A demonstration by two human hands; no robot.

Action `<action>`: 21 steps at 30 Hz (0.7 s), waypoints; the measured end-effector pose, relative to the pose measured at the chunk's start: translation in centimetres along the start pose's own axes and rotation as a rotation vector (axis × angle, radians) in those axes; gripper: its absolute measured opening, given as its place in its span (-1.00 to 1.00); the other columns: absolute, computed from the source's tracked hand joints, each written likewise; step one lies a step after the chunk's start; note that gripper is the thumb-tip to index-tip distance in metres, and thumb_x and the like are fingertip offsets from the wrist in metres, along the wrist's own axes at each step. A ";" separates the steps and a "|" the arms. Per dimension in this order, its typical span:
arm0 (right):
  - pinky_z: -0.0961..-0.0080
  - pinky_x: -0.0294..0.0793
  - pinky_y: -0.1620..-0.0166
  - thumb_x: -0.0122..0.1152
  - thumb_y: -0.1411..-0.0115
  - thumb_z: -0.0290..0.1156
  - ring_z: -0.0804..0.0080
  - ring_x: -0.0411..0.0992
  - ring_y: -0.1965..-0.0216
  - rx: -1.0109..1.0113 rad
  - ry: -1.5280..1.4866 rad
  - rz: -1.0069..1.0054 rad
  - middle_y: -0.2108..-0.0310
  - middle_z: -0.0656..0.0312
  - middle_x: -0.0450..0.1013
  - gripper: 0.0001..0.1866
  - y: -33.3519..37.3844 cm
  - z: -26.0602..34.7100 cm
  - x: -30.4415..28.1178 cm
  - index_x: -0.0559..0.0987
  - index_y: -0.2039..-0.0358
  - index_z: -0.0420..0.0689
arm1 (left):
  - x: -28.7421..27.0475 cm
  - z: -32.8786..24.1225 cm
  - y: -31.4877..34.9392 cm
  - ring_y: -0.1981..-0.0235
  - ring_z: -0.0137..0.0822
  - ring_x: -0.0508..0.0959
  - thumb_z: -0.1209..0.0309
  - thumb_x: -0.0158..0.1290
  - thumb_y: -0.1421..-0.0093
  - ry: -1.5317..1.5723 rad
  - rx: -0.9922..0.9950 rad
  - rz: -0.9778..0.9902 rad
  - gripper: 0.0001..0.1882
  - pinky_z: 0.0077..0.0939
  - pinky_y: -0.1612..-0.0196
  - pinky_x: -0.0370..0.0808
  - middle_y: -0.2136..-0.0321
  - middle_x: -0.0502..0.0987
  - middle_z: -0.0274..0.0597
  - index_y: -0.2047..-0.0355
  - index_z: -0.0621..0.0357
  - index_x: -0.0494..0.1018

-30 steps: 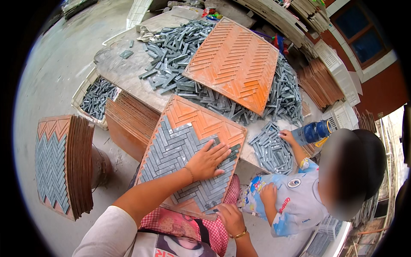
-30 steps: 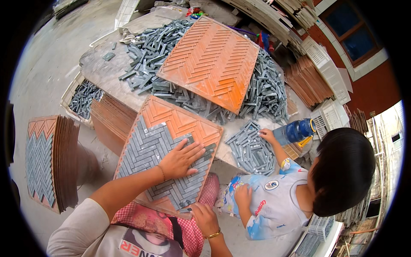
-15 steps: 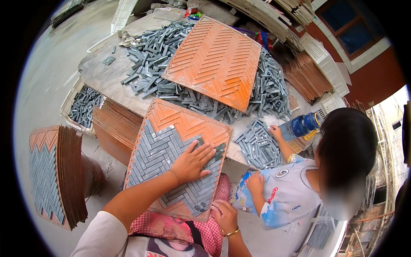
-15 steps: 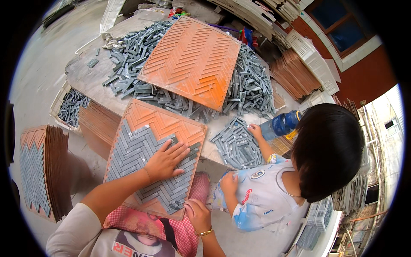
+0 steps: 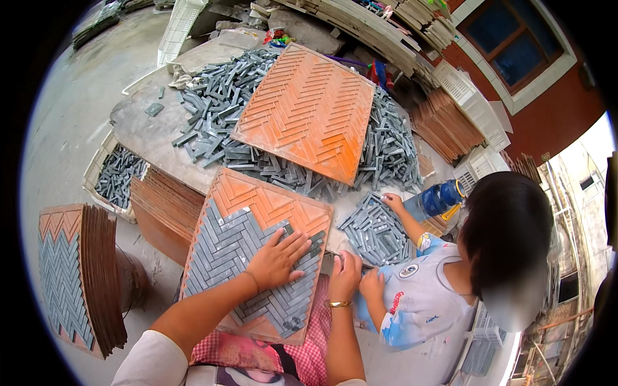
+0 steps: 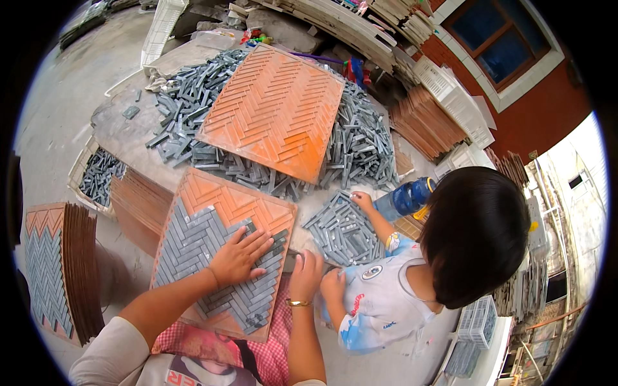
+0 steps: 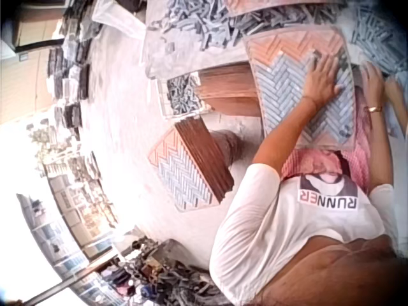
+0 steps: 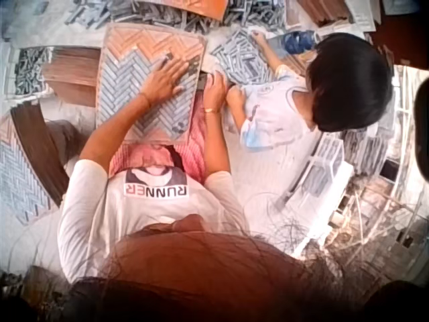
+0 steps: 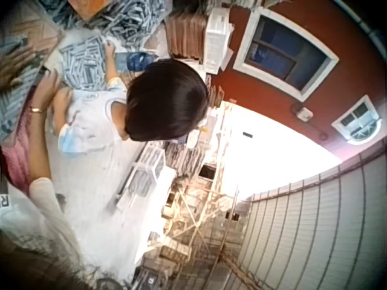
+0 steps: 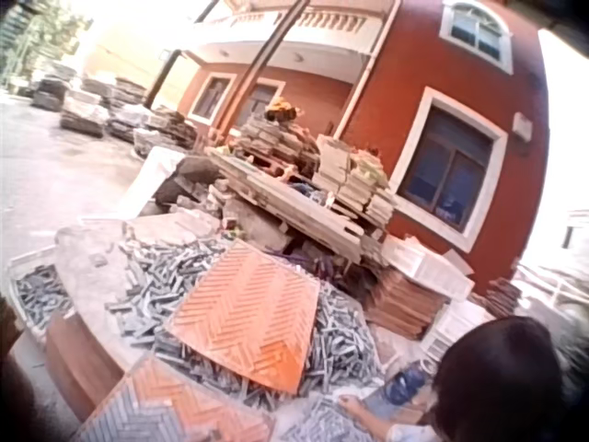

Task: The person arranges small rectangular tiles on a flat board to form a herringbone pattern. They pick tiles from a nearby pile, place them one by one, and occasionally adjust the board's position. A child is present nearby but does not assist with the task.

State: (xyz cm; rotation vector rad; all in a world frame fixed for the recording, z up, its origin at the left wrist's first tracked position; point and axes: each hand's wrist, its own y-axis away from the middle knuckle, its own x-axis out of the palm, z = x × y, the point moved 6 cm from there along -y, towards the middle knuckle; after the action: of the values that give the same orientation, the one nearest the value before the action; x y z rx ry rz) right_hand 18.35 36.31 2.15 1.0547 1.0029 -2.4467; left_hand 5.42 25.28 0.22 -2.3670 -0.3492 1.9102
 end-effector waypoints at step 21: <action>0.21 0.42 0.07 0.49 0.26 -0.44 -0.06 0.39 0.12 0.097 0.460 0.427 0.19 -0.08 0.38 -0.40 -11.1 -0.6 4.4 0.55 0.10 -0.13 | 0.0 -0.1 0.1 -0.33 -0.30 0.04 -0.07 -0.19 -0.21 0.043 0.015 -0.019 -0.24 -0.10 -0.31 -0.10 -0.30 0.10 -0.18 -0.27 0.18 0.08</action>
State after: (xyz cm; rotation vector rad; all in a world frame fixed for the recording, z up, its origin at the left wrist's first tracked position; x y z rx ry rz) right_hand 10.08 44.68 4.04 1.7148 0.6826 -1.9632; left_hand 5.52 25.18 0.20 -2.3824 -0.3511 1.8440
